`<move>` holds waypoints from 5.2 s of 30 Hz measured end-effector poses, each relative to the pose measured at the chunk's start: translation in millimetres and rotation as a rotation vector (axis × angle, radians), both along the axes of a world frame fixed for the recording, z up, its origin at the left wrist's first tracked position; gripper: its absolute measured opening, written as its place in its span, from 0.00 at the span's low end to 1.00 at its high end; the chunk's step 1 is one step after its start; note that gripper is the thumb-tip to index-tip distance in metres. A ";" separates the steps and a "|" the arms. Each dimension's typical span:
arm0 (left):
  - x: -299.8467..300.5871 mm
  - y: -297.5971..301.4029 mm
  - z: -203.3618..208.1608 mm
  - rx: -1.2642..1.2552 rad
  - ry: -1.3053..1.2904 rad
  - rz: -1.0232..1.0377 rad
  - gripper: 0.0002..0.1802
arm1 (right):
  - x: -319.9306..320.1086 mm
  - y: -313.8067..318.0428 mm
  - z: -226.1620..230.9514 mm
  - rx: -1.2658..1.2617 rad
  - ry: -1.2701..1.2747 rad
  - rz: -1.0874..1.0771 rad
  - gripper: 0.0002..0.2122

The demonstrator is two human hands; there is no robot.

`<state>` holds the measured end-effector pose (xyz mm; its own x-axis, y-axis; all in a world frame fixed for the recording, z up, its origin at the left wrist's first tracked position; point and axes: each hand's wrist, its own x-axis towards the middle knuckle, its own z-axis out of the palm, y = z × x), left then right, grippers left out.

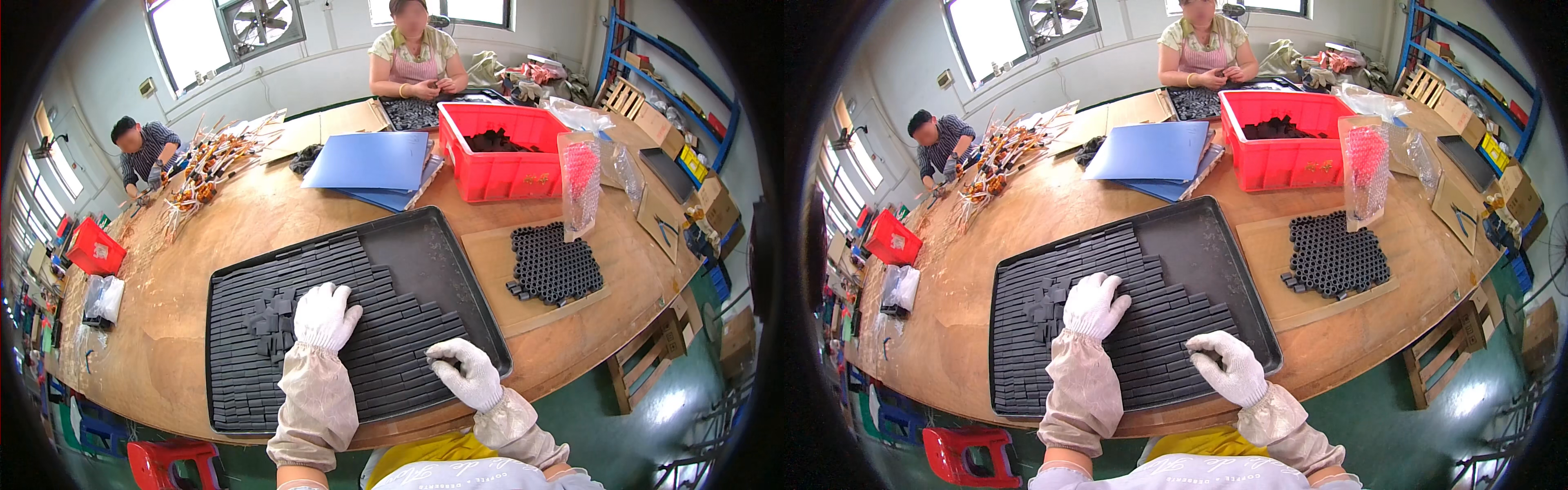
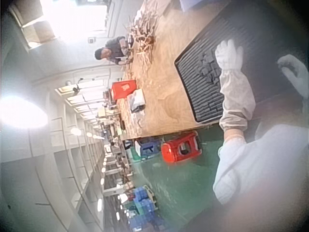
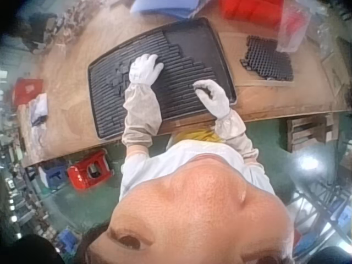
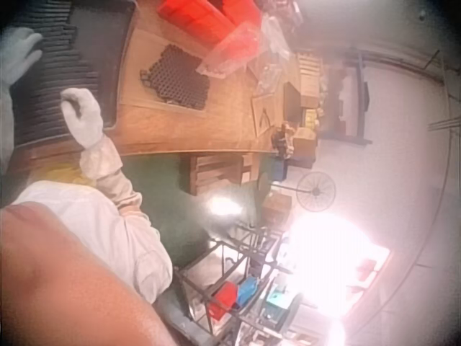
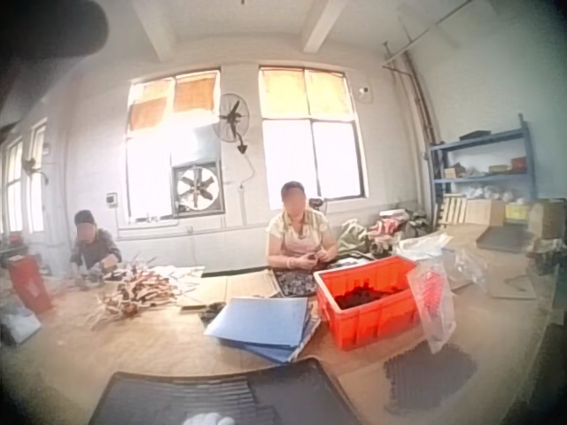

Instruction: The person sorts and assembles small rubber or plastic components on a tray by hand.

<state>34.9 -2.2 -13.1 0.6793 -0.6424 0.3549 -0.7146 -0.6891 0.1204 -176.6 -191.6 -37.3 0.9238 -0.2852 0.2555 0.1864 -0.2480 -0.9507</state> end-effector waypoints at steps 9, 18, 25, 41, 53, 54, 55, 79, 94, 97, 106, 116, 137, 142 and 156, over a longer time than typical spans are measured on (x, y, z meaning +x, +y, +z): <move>0.9 0.9 0.9 -0.003 -0.003 -0.014 0.21 | 0.4 2.1 4.5 -0.039 -0.014 -0.016 0.10; -2.2 -1.9 6.4 -0.152 -0.010 -0.021 0.17 | -3.7 4.3 14.3 -0.118 -0.059 -0.070 0.09; 3.7 33.3 45.9 -0.292 0.044 0.054 0.15 | 0.7 4.6 6.4 -0.123 -0.095 -0.027 0.08; -17.6 115.2 21.9 0.006 -0.001 0.407 0.33 | -4.3 5.0 9.0 -0.251 -0.098 -0.006 0.10; 14.0 78.5 -5.8 0.236 0.111 0.343 0.43 | -2.6 5.5 7.0 -0.293 -0.128 -0.029 0.10; 11.7 79.5 -9.3 0.238 0.113 0.340 0.43 | -3.3 6.0 8.3 -0.292 -0.125 -0.031 0.10; 9.7 80.2 -11.2 0.151 0.061 0.288 0.38 | -3.2 6.2 10.1 -0.294 -0.118 -0.033 0.10; 57.9 121.9 1.8 -0.955 0.747 0.155 0.11 | -4.8 5.3 5.7 -0.291 -0.104 -0.035 0.10; 65.6 126.7 -14.2 -2.035 1.725 -0.266 0.25 | -4.9 5.4 7.3 -0.284 -0.061 -0.043 0.09; 61.2 123.2 -7.4 -2.044 1.551 -0.137 0.29 | -2.9 7.6 7.8 -0.280 -0.075 -0.038 0.09; 26.3 61.6 4.7 -1.939 1.797 -0.125 0.22 | -3.8 7.3 7.0 -0.211 -0.091 -0.077 0.10; -39.0 -56.9 2.2 -1.291 2.131 -0.253 0.18 | 30.5 -21.7 41.5 -0.144 -0.130 -0.045 0.08; -57.4 -67.3 16.2 -0.590 1.503 -0.120 0.38 | 91.9 -57.8 30.8 -0.527 -0.006 0.387 0.12; -59.3 -65.3 19.6 -0.554 1.494 -0.172 0.47 | 89.4 -59.4 30.8 -0.567 0.023 0.404 0.13; -51.0 -62.8 9.8 -0.569 1.615 -0.310 0.38 | 89.7 -61.6 26.0 -0.678 -0.248 0.231 0.10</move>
